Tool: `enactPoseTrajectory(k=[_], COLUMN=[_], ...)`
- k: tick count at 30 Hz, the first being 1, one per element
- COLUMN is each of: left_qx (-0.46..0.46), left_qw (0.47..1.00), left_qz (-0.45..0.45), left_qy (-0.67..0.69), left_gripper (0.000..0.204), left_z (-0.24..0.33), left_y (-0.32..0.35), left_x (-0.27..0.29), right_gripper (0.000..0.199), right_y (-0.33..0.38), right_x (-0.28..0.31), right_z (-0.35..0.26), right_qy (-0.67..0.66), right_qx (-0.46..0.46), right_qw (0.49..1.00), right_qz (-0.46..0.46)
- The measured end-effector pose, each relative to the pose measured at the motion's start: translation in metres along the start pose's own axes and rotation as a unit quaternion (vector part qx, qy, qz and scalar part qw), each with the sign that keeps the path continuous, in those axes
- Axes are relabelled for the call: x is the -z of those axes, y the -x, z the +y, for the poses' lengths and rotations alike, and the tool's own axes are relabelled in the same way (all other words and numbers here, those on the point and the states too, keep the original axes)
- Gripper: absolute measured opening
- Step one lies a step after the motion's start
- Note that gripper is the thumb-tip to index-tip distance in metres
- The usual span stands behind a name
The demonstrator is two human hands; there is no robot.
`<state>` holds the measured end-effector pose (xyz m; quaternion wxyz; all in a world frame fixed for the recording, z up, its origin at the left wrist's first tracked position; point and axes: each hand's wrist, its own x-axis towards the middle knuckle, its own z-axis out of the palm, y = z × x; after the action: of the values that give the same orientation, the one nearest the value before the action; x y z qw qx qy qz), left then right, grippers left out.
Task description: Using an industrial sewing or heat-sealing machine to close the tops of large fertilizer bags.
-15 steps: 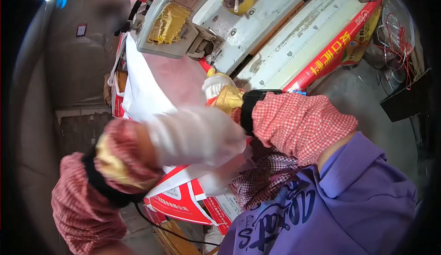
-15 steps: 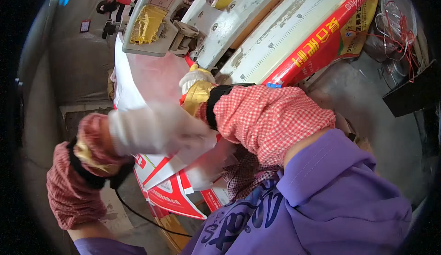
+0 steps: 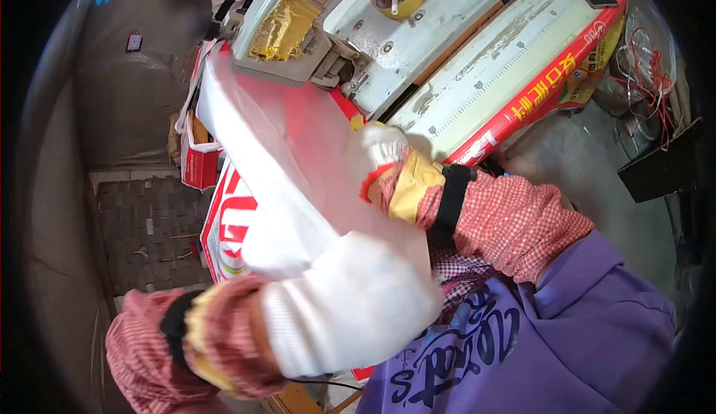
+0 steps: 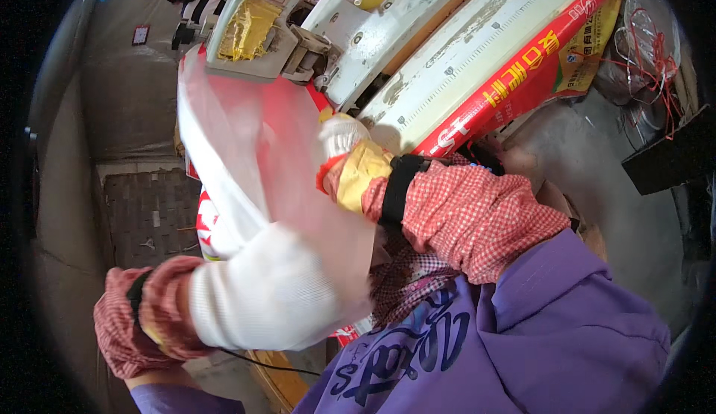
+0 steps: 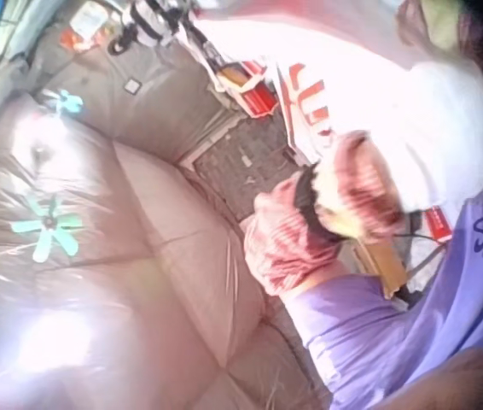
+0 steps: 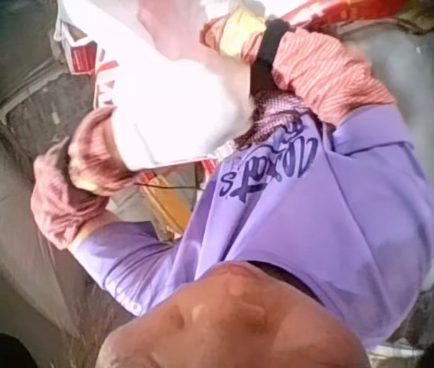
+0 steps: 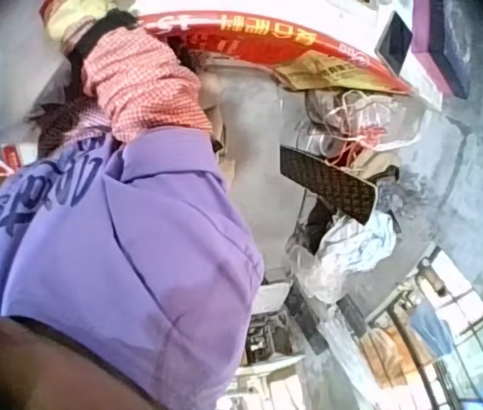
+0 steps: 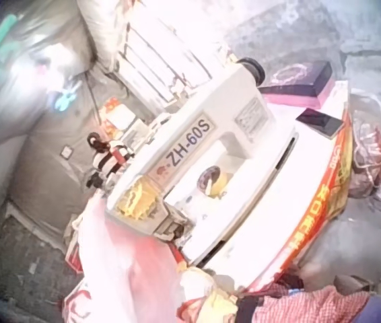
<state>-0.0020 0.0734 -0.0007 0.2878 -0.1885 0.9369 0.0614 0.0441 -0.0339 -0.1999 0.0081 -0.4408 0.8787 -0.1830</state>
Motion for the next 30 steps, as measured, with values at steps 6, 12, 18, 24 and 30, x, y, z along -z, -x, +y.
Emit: enactPoseTrajectory(k=[6, 12, 18, 24, 30], left_qx=[0.176, 0.314, 0.518, 0.350, 0.411], left_qw=[0.970, 0.949, 0.843, 0.930, 0.861], left_qz=[-0.167, -0.017, 0.137, 0.070, 0.128], left_qy=[0.023, -0.029, -0.049, -0.085, -0.272], left_gripper=[0.022, 0.014, 0.020, 0.007, 0.014], left_z=[-0.045, -0.155, -0.251, -0.113, -0.038], left_y=[-0.030, -0.021, 0.029, 0.124, 0.218], left_x=[-0.015, -0.080, -0.122, -0.060, -0.032], right_gripper=[0.016, 0.020, 0.062, 0.040, 0.025], right_y=[-0.042, -0.067, -0.037, -0.014, 0.046], right_x=[0.040, -0.019, 0.060, 0.010, 0.050], right_z=[0.028, -0.009, -0.013, -0.044, -0.085], right_qy=[-0.335, -0.610, -0.374, -0.187, -0.133], right_qx=[0.389, -0.019, 0.425, 0.572, 0.622], right_qw=[0.843, 0.465, 0.689, 0.796, 0.768], right_qz=[-0.161, -0.641, -0.452, -0.059, -0.080])
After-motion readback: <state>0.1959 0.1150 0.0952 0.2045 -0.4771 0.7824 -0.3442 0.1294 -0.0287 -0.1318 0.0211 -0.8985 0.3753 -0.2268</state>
